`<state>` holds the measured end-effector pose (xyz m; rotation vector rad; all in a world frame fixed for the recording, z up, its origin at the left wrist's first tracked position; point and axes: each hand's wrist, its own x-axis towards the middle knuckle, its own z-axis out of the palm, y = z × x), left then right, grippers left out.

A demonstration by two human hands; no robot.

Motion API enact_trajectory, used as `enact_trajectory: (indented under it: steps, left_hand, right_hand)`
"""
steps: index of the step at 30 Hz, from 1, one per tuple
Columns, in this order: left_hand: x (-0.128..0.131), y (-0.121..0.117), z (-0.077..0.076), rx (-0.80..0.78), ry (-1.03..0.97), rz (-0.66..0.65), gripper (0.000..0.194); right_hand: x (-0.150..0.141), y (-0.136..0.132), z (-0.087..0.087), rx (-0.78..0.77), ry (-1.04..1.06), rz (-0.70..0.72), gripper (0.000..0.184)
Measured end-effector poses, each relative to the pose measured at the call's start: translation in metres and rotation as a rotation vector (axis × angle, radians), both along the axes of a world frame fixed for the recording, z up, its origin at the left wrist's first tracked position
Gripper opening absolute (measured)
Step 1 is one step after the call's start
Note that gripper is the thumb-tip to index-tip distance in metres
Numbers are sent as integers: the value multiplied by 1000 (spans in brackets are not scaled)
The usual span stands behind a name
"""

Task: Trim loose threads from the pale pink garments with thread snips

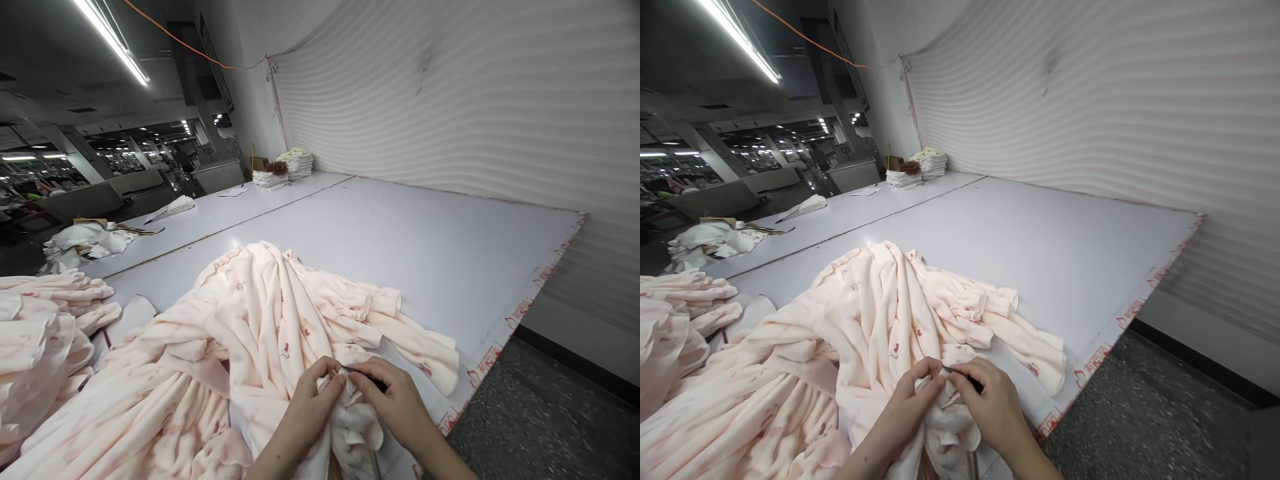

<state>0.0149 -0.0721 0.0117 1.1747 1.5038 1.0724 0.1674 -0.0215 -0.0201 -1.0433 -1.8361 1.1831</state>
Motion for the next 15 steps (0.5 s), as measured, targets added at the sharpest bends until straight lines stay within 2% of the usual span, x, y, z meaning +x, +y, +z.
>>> enact_trajectory:
  steps: [5, 9, 11, 13, 15]
  left_hand:
    - [0, 0, 3, -24, 79, -39, 17]
    - [-27, -19, 21, -68, 223, 3, 27]
    - [-52, -37, 35, -114, 289, 30, 30]
    - [-76, -56, 44, -198, 371, 88, 30]
    - [-91, -70, 40, -294, 508, 63, 22]
  right_hand:
    - [2, 1, -1, -26, 97, -12, 20]
    - [20, 15, -9, -92, 106, -84, 28]
    - [29, 27, -19, -28, -25, -114, 33]
    - [32, 40, -32, 113, -211, -103, 39]
    - [29, 55, -43, 242, -348, -92, 43]
